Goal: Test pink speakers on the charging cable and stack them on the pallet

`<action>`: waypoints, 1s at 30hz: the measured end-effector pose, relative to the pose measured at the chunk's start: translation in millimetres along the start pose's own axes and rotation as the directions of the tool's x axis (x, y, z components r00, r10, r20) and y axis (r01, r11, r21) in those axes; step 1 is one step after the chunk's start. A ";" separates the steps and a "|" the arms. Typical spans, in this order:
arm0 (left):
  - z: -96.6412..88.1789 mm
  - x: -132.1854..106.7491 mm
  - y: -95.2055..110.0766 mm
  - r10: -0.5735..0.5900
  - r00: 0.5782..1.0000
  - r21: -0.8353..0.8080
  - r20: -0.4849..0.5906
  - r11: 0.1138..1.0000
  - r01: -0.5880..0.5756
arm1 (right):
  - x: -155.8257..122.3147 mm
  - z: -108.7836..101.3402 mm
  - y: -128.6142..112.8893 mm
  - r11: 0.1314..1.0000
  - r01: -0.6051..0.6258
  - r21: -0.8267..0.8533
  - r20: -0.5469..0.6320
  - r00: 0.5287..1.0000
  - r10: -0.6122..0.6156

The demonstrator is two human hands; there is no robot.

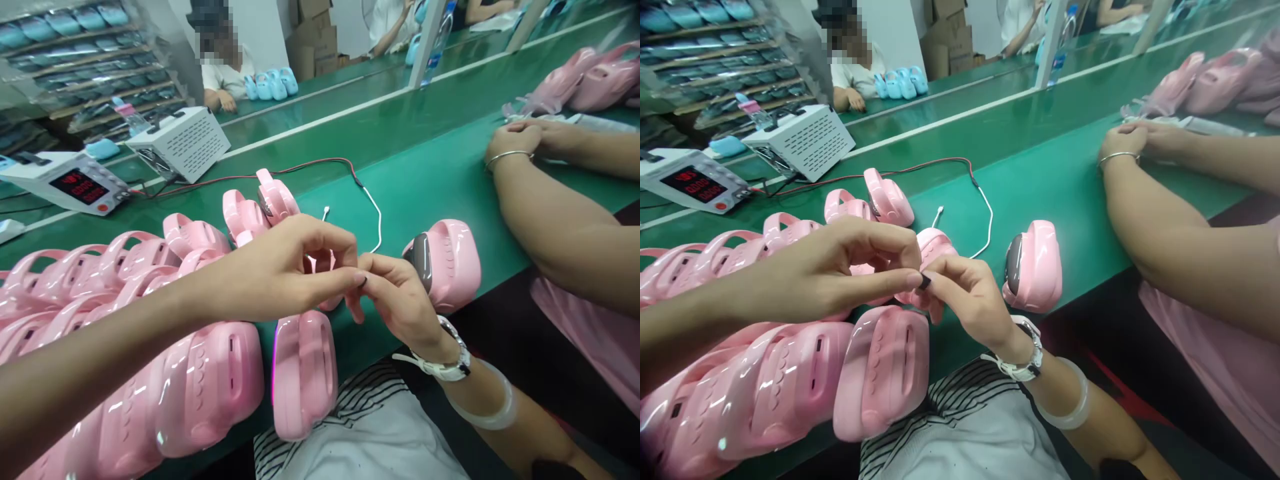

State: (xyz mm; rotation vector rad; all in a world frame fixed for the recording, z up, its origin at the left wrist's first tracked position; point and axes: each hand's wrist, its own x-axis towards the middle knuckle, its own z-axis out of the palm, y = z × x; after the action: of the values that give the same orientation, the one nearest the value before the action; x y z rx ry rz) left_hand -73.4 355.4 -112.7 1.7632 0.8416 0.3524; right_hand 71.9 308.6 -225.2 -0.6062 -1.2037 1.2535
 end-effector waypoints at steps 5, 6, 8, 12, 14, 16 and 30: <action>-1.8 14.0 -8.0 0.137 0.971 0.206 0.197 0.962 -0.178 | -8.3 -2.8 7.1 0.993 -0.013 0.117 -0.017 1.000 0.015; -3.4 15.2 -8.2 0.155 0.964 0.252 0.217 0.945 -0.209 | -9.0 -2.8 7.3 0.994 0.001 0.106 -0.046 0.999 0.004; -9.4 18.4 -9.9 0.219 0.969 0.351 0.116 0.903 -0.247 | -9.0 -4.7 9.3 0.997 -0.005 0.071 -0.123 0.992 0.013; -29.9 34.2 -26.8 0.319 0.896 0.453 -0.308 0.878 -0.157 | -6.0 -14.1 22.9 0.984 -0.168 -0.051 -0.341 0.929 0.141; -39.9 43.7 -38.7 0.187 0.959 0.477 -0.211 0.876 -0.066 | -4.6 -17.0 30.6 0.965 -0.246 -0.095 -0.383 0.904 0.192; -46.7 49.6 -46.4 0.005 1.000 0.547 0.019 0.837 -0.014 | -4.0 -16.9 34.9 0.956 -0.263 -0.129 -0.377 0.905 0.198; -54.9 53.5 -48.4 -0.214 0.938 0.564 0.273 0.825 0.024 | -12.9 -0.1 36.0 0.929 -0.245 -0.278 -0.391 0.912 0.123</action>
State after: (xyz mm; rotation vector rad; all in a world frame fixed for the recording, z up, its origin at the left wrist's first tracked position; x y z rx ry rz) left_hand -86.9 438.4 -146.4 2.2083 0.8590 -0.3069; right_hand 59.9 306.5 -261.4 -1.1700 -1.0530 1.0416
